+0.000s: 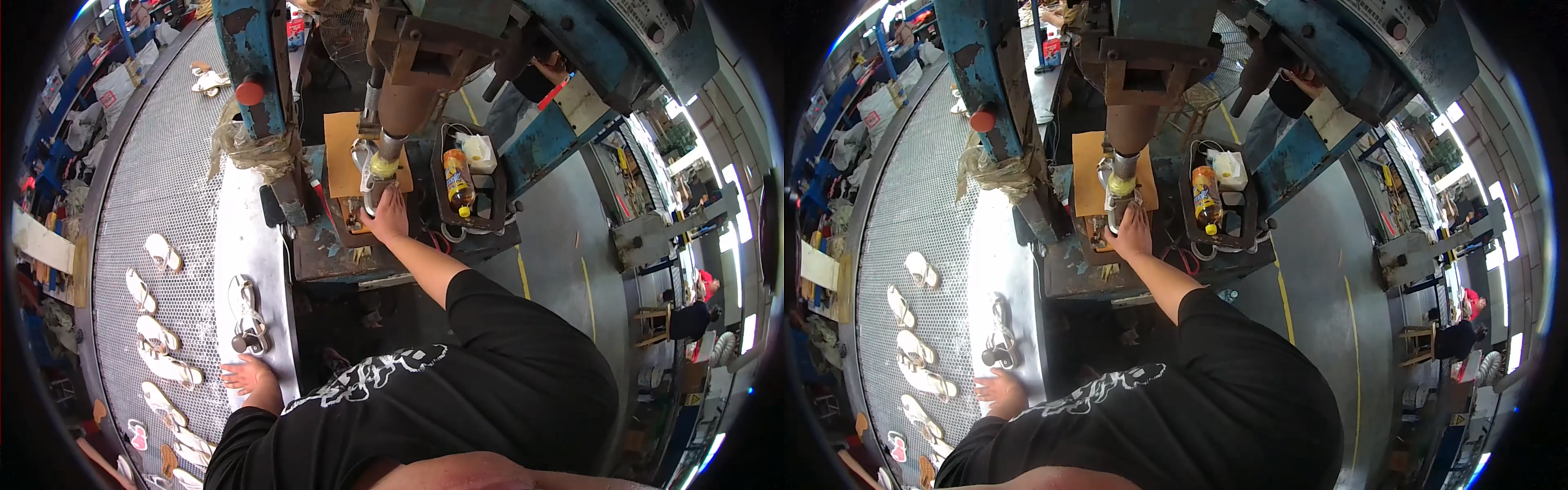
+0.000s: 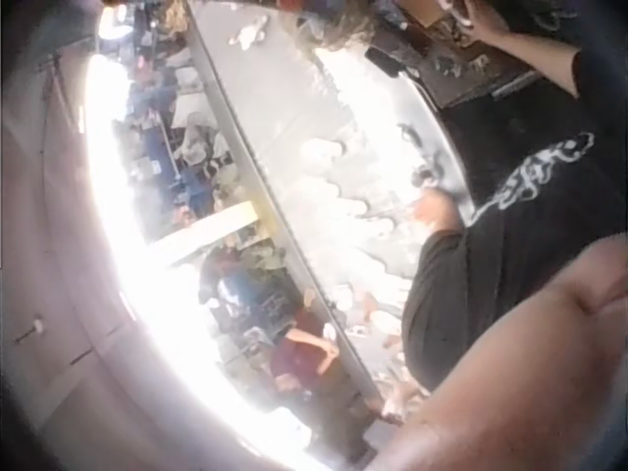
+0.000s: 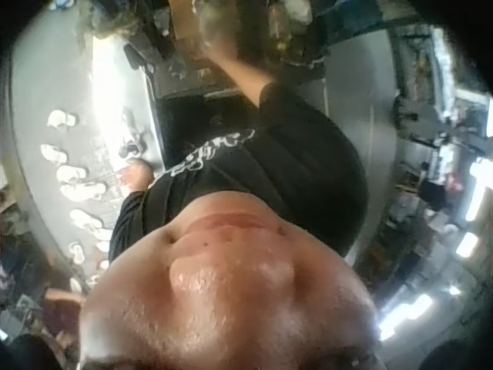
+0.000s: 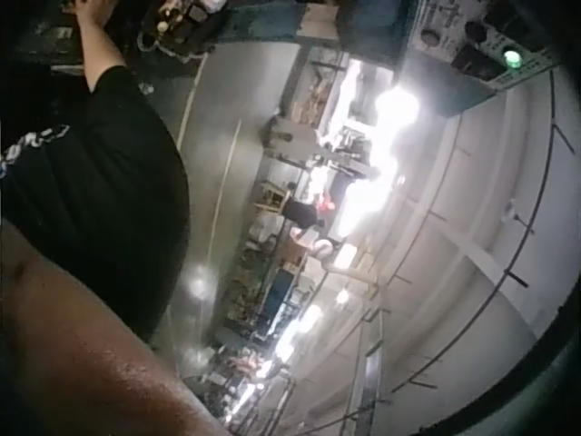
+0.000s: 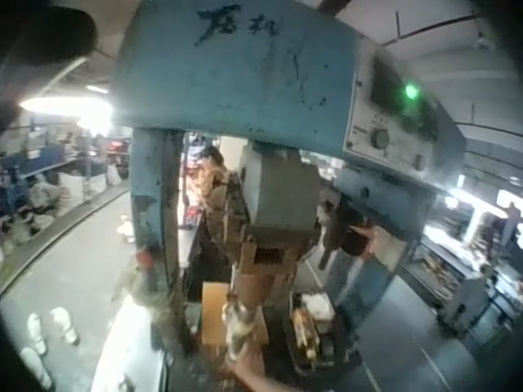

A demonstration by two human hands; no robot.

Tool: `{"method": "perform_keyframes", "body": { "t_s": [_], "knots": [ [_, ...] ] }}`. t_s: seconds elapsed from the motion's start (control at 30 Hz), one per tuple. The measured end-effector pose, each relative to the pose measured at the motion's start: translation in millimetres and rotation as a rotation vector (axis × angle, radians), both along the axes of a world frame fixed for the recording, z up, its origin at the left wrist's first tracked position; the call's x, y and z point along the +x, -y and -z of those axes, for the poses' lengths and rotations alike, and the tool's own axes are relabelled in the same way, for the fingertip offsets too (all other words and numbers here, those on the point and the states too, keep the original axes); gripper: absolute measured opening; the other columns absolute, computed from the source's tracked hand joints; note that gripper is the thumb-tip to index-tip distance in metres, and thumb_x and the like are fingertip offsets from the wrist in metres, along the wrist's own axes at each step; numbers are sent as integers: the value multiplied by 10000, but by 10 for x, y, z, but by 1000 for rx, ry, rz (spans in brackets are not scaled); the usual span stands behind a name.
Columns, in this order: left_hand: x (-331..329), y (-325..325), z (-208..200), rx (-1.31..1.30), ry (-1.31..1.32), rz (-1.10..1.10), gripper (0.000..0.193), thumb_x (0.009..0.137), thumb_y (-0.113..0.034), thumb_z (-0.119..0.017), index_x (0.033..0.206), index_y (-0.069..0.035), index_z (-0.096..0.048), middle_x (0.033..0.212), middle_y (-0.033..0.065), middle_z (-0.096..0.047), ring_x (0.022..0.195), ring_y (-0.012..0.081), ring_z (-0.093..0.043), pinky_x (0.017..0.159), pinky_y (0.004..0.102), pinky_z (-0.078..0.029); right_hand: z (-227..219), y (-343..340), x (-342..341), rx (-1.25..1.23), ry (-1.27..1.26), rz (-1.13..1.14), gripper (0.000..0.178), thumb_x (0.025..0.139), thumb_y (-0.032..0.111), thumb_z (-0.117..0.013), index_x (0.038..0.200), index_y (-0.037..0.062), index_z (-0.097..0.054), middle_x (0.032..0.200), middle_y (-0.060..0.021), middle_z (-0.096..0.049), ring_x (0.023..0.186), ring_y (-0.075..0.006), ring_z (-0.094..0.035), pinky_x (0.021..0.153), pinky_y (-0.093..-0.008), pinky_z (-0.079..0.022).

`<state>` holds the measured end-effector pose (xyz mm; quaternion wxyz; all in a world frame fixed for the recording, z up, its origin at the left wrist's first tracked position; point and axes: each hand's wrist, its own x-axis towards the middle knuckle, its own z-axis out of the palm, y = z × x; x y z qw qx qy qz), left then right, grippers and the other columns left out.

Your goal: The person takes sandals from a conveyor belt, fits them onto a shoe last, shapes them using a pressing machine, and removes them by hand.

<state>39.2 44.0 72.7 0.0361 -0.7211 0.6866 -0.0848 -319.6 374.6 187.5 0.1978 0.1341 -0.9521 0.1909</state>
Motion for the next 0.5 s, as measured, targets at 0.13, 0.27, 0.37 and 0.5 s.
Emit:
{"method": "perform_keyframes", "body": {
  "t_s": [0.13,0.27,0.37,0.5],
  "knots": [
    [-7,16,11,9,47,10,696,884,-544,-389,1476,-219,-222,1501,130,-260,1401,345,-202,1049,602,-232,-19,1,16,2,-11,14,829,749,377,-685,1263,-139,-290,1282,-352,-413,1223,-432,-427,1077,-446,-321],
    [9,23,62,-25,20,-4,700,884,-544,-389,1479,-219,-214,1501,138,-260,1398,347,-207,1046,607,-237,-34,3,25,1,24,16,787,772,371,-680,1281,-94,-299,1306,-288,-410,1249,-394,-413,1082,-445,-317],
    [-24,1,27,-48,41,6,703,883,-546,-386,1480,-219,-210,1499,143,-268,1397,351,-212,1046,609,-236,-41,-16,22,2,11,22,788,773,369,-680,1282,-95,-297,1301,-288,-413,1247,-396,-414,1081,-449,-318],
    [-19,36,79,-51,50,8,706,883,-553,-381,1481,-219,-207,1499,146,-272,1396,358,-216,1049,612,-234,-48,-33,23,-9,-26,11,817,751,367,-689,1265,-128,-291,1270,-343,-420,1220,-432,-426,1073,-456,-321]
  ]
}}
